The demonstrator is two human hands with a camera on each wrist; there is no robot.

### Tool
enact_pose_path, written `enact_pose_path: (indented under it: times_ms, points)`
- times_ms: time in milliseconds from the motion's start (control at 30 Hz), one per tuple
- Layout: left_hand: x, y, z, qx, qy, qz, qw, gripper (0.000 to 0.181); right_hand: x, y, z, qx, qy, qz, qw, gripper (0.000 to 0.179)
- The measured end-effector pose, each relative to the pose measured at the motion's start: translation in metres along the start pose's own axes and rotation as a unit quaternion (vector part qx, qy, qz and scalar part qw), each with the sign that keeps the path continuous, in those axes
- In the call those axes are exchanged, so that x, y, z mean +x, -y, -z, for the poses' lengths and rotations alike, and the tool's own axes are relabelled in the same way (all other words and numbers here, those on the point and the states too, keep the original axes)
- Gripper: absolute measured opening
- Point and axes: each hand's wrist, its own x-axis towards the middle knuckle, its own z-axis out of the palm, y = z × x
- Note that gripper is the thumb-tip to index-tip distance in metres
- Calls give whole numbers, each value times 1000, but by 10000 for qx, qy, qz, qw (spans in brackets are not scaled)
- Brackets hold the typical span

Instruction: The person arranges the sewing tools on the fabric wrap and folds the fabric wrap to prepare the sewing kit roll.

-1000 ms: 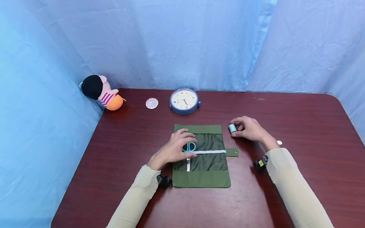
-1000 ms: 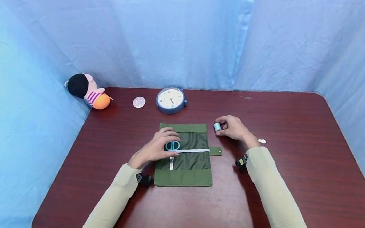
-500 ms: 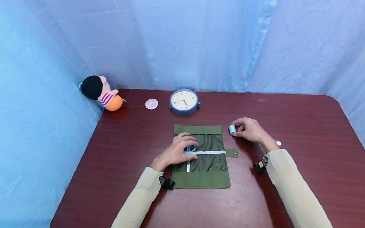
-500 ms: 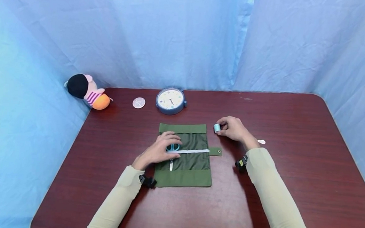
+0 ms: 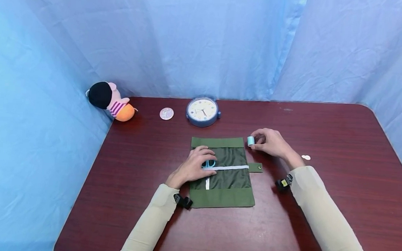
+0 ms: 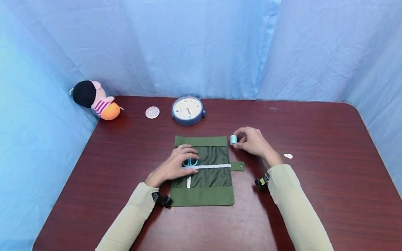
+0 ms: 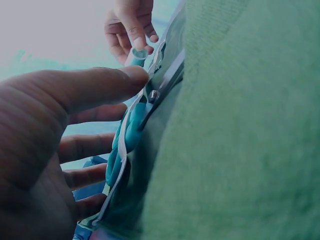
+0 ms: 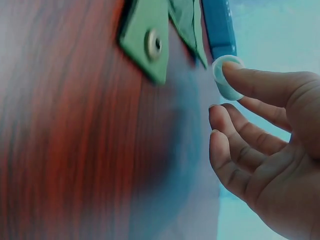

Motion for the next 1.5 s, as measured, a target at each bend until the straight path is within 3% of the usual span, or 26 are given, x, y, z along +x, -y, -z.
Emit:
enact_pose_path:
  times_ms: [267,833,1133,1367,1500]
  points:
    - [2,0,-1,344,-38,-246,9991,31,-1,19,-14,99,122,180,9997,30]
    - [4,-1,-1,435,21,-461,9980,21,5,48,-58,-23,776,628,9950,30]
    - [5,0,-2,356,99,-536,9979,16,5,52,-62,-64,841,735,9937,27]
    - [5,0,-2,274,56,-552,9981,13,6,50,-64,-85,767,873,9932,8]
    - [5,0,-2,296,41,-548,9981,12,5,52,-64,36,741,803,9940,7]
